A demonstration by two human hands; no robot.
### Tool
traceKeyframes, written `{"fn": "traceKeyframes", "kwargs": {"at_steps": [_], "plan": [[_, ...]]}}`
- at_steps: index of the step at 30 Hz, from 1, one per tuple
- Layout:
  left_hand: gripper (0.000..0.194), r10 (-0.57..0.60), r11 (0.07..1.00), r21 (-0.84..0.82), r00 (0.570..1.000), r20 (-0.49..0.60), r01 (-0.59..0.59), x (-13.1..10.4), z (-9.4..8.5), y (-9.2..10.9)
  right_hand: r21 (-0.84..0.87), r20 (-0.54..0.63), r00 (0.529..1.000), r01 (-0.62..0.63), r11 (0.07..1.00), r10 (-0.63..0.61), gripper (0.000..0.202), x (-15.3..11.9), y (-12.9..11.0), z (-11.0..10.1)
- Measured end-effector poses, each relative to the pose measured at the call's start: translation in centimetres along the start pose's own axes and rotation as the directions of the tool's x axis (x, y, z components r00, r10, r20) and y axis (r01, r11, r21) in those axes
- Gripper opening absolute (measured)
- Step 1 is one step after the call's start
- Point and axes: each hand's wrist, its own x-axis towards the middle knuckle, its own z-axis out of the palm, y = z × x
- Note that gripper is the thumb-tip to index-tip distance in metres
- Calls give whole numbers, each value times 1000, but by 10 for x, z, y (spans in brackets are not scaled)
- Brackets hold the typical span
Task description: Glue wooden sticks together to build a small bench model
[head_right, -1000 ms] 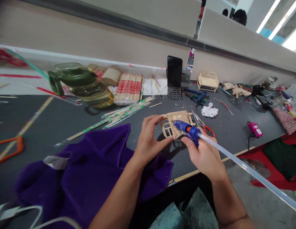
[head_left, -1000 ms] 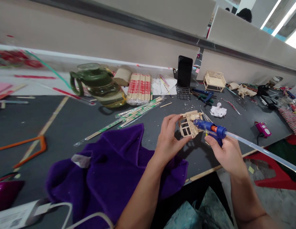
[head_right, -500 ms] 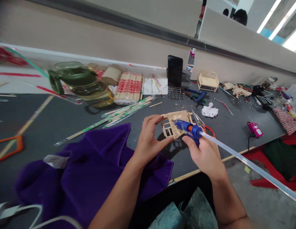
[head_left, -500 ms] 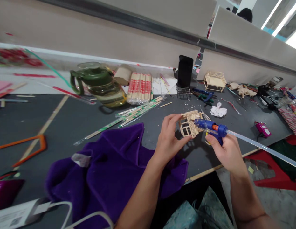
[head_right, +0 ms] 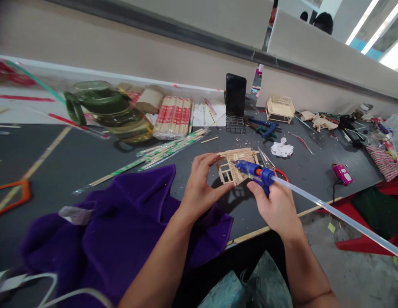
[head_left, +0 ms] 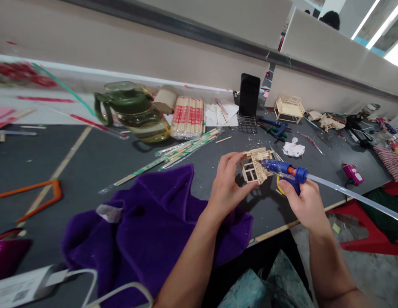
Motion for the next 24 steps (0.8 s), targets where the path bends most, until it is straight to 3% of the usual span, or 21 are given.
{"fn": "traceKeyframes", "kwargs": {"at_steps": [24], "plan": [[76, -11, 1000, 0, 1000, 1, 11, 1, 0, -1, -49, 5, 1000, -12, 999, 12, 39, -7, 0, -6]]}}
